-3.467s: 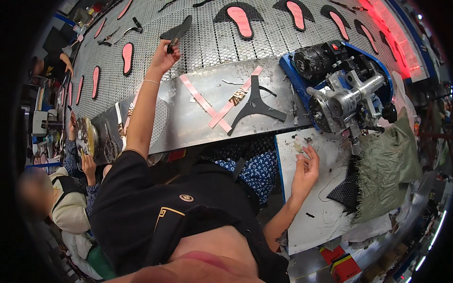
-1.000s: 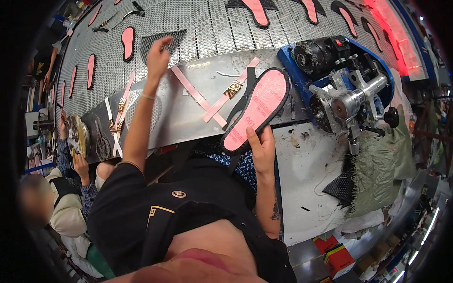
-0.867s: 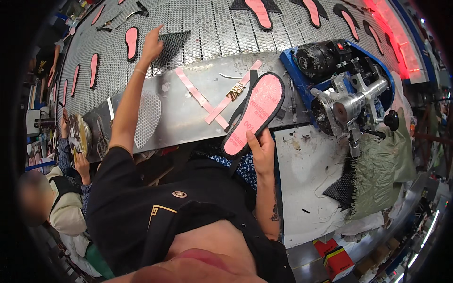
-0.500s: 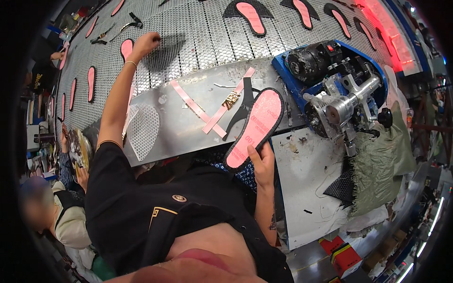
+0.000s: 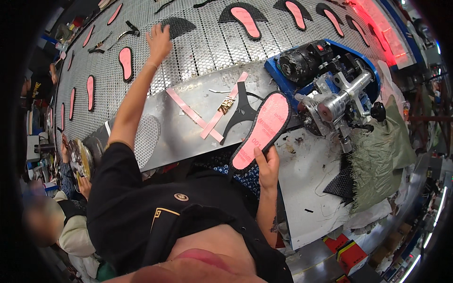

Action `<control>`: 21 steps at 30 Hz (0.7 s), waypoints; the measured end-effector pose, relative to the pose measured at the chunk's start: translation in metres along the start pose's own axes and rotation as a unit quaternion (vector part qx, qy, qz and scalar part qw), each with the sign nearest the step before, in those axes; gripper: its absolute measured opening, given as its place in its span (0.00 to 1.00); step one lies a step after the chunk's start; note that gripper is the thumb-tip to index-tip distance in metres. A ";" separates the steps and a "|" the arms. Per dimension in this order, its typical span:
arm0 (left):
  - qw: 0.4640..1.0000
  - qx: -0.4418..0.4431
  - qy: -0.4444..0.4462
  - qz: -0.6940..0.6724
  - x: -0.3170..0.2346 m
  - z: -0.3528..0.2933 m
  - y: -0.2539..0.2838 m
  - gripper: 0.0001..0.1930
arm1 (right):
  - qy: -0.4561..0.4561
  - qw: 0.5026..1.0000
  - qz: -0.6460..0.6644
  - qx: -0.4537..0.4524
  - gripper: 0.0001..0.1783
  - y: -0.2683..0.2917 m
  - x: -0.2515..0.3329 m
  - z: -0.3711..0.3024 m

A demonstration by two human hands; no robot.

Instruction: The person is assembling parts of a shoe by placing mesh components onto shoe sole pieces on a rotating assembly wheel.

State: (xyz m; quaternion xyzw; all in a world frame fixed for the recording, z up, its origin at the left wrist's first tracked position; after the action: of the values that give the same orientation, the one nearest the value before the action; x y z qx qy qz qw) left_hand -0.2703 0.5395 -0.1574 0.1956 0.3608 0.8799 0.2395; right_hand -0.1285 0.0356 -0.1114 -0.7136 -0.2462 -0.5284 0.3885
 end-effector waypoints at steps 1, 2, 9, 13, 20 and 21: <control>0.998 0.007 0.006 -0.059 -0.024 -0.009 0.013 0.25 | -0.002 1.000 0.009 -0.007 0.15 -0.002 -0.001 0.001; 0.988 -0.001 -0.025 -0.153 -0.049 -0.016 0.037 0.25 | -0.002 1.000 0.011 -0.012 0.15 -0.002 -0.002 0.003; 0.601 0.355 0.129 -0.704 -0.180 -0.084 0.190 0.41 | 0.036 0.961 -0.273 -0.028 0.17 -0.025 0.000 0.032; 0.533 0.391 0.163 -0.733 -0.200 -0.096 0.229 0.52 | 0.078 0.872 -0.482 0.032 0.29 -0.052 0.007 0.045; 0.599 0.207 0.266 -0.726 -0.156 -0.057 0.190 0.58 | 0.138 0.919 -0.360 0.081 0.46 -0.065 0.031 0.040; 0.635 0.170 0.284 -0.698 -0.140 -0.040 0.176 0.59 | 0.135 0.931 -0.331 0.076 0.45 -0.057 0.027 0.037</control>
State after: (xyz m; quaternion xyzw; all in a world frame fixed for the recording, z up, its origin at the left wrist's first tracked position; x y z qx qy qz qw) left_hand -0.2267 0.3292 -0.0796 -0.3371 0.5833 0.3854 0.6305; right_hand -0.1422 0.0968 -0.0746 -0.4821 -0.4530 -0.6981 0.2739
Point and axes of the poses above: each hand's wrist, its own z-axis towards the middle knuckle, its own y-axis out of the back of the hand, x = y × z, the point moved 2 cm from there along z, towards the middle knuckle, and after that the axes turned 1 degree about -y, right-handed, at the moved point
